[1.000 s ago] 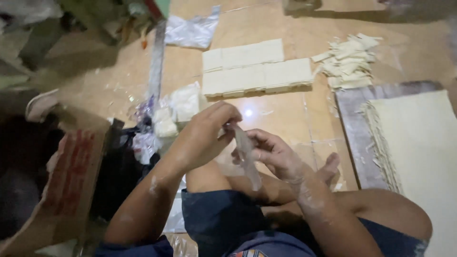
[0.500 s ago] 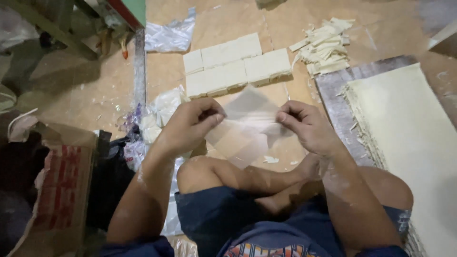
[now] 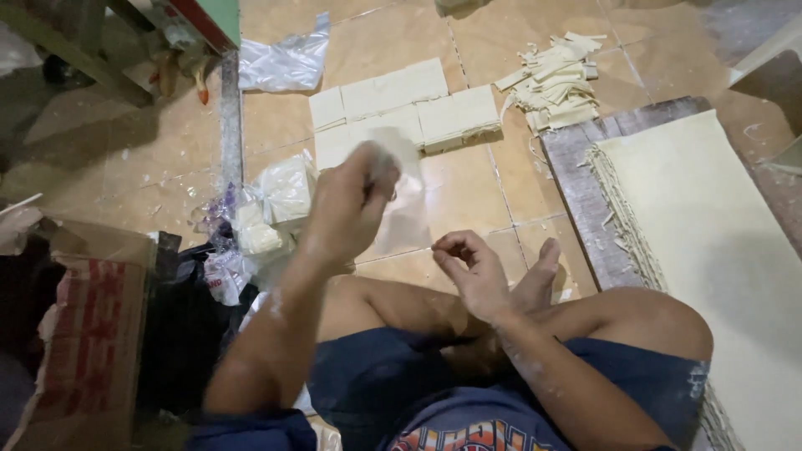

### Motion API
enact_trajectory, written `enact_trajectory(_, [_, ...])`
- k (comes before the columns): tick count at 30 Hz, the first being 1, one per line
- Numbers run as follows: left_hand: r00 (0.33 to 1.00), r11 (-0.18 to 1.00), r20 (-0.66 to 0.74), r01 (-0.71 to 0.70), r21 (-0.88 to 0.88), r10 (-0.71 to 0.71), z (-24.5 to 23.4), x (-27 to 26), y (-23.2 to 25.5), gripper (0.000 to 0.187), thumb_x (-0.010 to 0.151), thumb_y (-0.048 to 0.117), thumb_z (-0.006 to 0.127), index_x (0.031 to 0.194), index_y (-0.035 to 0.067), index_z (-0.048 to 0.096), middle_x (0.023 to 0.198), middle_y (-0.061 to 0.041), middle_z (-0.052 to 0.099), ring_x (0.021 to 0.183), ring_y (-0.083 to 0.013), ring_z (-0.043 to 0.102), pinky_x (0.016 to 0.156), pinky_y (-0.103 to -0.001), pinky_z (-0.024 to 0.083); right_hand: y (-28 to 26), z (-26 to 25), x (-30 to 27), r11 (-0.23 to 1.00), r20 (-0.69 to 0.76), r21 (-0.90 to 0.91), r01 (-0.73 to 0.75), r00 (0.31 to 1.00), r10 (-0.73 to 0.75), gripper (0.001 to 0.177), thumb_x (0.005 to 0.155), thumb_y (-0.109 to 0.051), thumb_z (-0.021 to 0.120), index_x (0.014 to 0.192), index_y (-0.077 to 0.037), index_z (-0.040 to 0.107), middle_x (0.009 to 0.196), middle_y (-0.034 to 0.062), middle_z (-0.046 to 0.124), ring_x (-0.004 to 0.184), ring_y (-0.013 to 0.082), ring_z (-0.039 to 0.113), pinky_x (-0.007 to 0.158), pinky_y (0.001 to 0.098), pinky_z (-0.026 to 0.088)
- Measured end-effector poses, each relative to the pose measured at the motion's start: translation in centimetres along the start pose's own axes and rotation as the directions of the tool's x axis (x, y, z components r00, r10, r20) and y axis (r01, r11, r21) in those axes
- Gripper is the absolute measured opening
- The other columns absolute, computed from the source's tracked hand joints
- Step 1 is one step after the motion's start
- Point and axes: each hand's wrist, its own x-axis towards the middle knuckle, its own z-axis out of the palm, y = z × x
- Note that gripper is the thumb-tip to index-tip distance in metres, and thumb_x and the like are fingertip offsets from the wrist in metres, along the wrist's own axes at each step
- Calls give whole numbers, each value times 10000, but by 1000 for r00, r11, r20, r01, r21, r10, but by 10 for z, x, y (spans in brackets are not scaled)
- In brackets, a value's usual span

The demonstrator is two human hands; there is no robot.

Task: The person picks up stacks of thin white food sheets from the floor, places them into individual plastic bags, and seals the bags by hand.

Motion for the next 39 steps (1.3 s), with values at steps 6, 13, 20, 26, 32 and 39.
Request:
enact_trajectory(6, [913,947,373,-252,198,165,-57,18,85,86,959,34,639,1038,44,673,723,-111,640,578,-237,599,495,-348,462,24,8,23,816,343,485,-315,927,154,466,985,-347,635,1310,-16,582,1186,164,677,1090,267,650,981,400,487])
enact_trajectory(13, [932,959,231,-284,-15,280,-105,19,68,116,1033,-75,617,1147,-88,631,748,-54,547,560,-94,445,464,-220,334,-36,33,20,361,720,692,-625,635,-281,761,1012,-449,706,1567,-25,406,1525,167,518,1450,292,462,1257,469,332])
enact_trajectory(20, [994,989,103,-27,-147,42,-88,12,11,138,1003,-71,616,1128,-24,649,859,-15,592,724,-75,510,663,-192,454,-60,3,13,634,369,719,-286,929,1,28,968,10,683,993,4,693,884,75,660,664,94,522,573,195,420])
enact_trajectory(26, [893,715,-198,-174,677,404,-23,-16,4,602,848,8,844,1374,-54,559,1306,-233,518,1159,-357,531,989,-434,452,-102,-2,11,779,-92,-551,-297,950,297,668,958,-683,316,802,-203,755,743,-132,703,812,88,650,1194,607,-99])
enact_trajectory(32, [931,927,39,-366,82,364,42,-47,7,458,828,278,842,1144,-17,690,975,-173,684,797,-324,716,708,-428,582,-32,-11,12,840,-264,-348,-415,904,337,238,947,-552,734,925,-327,808,805,-66,748,999,76,668,1261,455,-88])
enact_trajectory(39, [973,973,40,-229,32,227,55,-50,-24,73,936,150,714,946,78,723,765,-73,677,676,-254,700,630,-343,559,-26,-7,11,927,-299,154,-341,879,372,397,848,-363,879,733,-24,705,611,126,659,582,207,667,774,293,545])
